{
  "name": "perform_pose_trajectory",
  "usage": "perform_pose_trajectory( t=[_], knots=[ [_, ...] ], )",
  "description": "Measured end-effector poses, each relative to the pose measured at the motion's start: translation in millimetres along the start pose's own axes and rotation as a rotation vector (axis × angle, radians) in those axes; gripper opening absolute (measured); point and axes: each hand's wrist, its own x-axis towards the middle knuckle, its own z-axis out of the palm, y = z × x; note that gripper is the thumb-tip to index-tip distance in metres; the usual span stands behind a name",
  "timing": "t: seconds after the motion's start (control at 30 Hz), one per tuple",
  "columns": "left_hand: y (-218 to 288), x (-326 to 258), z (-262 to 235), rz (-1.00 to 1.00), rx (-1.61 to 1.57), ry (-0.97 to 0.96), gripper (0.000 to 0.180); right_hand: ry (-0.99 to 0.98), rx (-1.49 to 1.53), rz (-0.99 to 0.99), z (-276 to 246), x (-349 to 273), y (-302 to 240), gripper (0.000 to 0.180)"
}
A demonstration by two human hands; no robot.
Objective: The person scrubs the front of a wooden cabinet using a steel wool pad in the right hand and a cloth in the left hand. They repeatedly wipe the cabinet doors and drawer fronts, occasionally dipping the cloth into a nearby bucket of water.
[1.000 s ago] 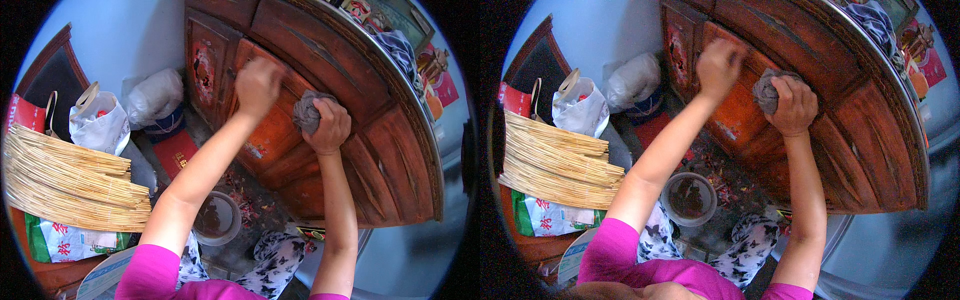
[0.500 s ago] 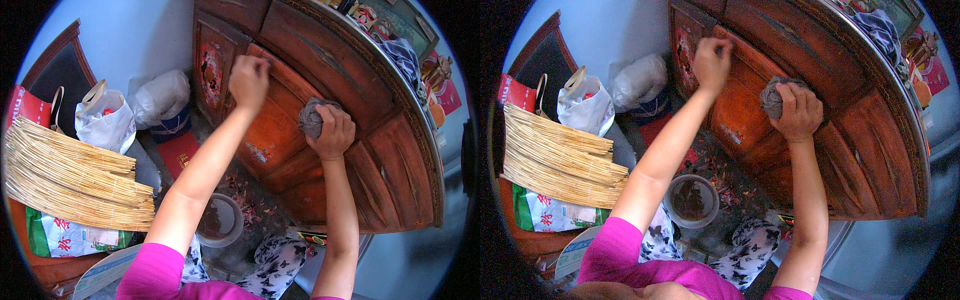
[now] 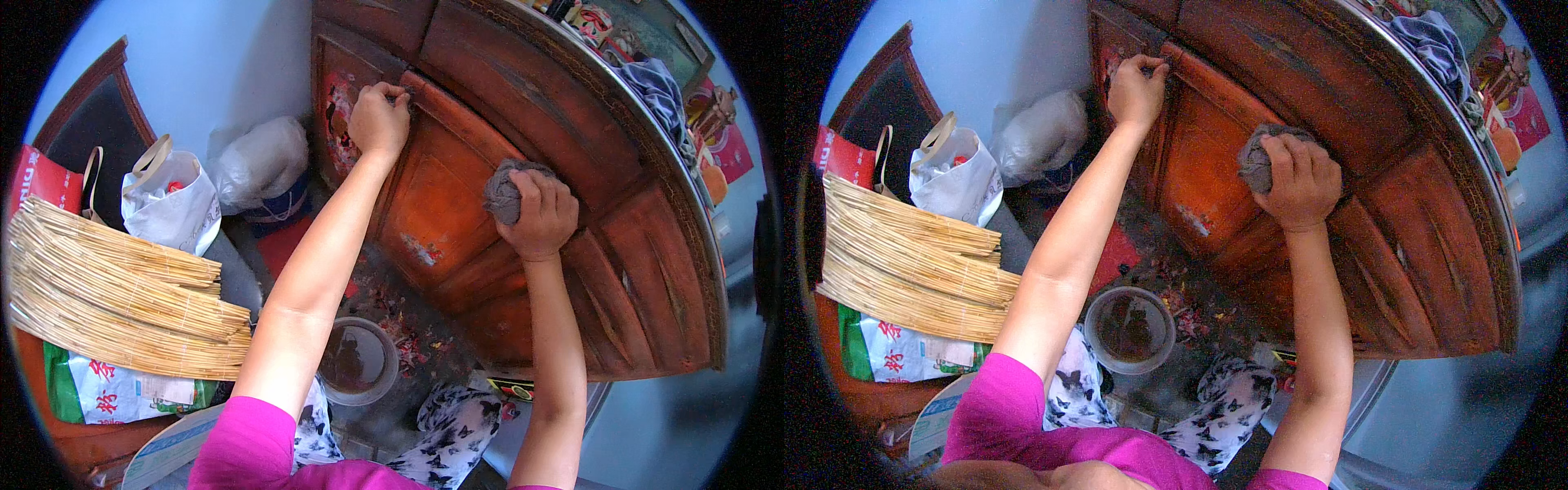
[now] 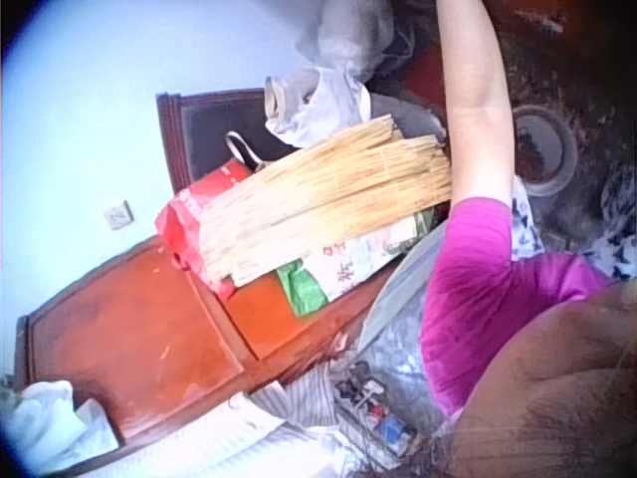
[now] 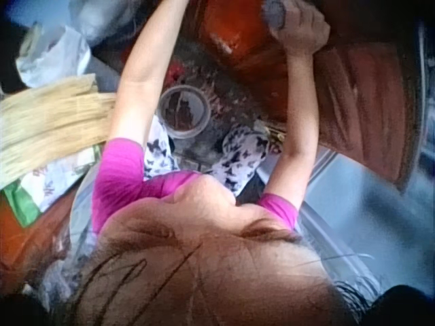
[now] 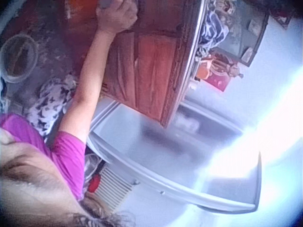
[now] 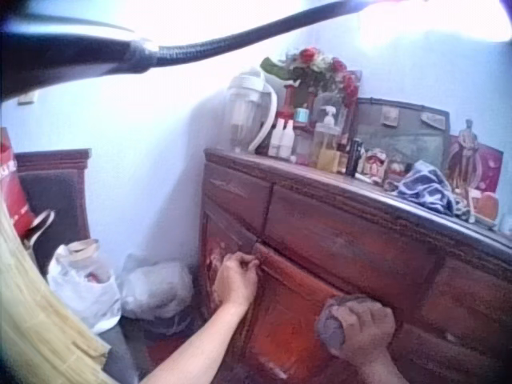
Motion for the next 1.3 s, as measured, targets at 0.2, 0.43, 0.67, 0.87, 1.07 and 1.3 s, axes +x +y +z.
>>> perform_pose_trajectory(
  t=[0.2, 0.43, 0.67, 0.87, 1.07, 1.3],
  knots=[
    [42.5, -65.4, 12.2, 0.452, -0.098, -0.069, 0.014, 0.007, -0.035, -0.026, -4.8, -2.9, 7.3, 0.045],
    [5.0, -6.0, 4.4, 0.129, -0.020, 0.078, 0.011, 0.009, -0.011, 0.011, -0.5, -0.3, -3.7, 0.053],
    [31.0, -62.8, 6.1, 0.451, -0.176, -0.061, 0.009, -0.003, -0.008, -0.001, -3.6, -0.3, 0.8, 0.052],
    [10.6, 3.7, 7.5, 0.143, -0.099, 0.051, 0.018, -0.009, -0.026, 0.006, 0.6, -2.1, -2.9, 0.050],
    [30.3, -64.3, 16.2, 0.221, -0.211, -0.009, 0.017, -0.015, -0.020, 0.014, -2.7, -0.5, -4.5, 0.052],
    [20.6, -56.7, 13.9, 0.313, -0.192, -0.002, 0.015, -0.027, 0.006, 0.009, -2.3, -3.9, 0.2, 0.058]
  ],
)
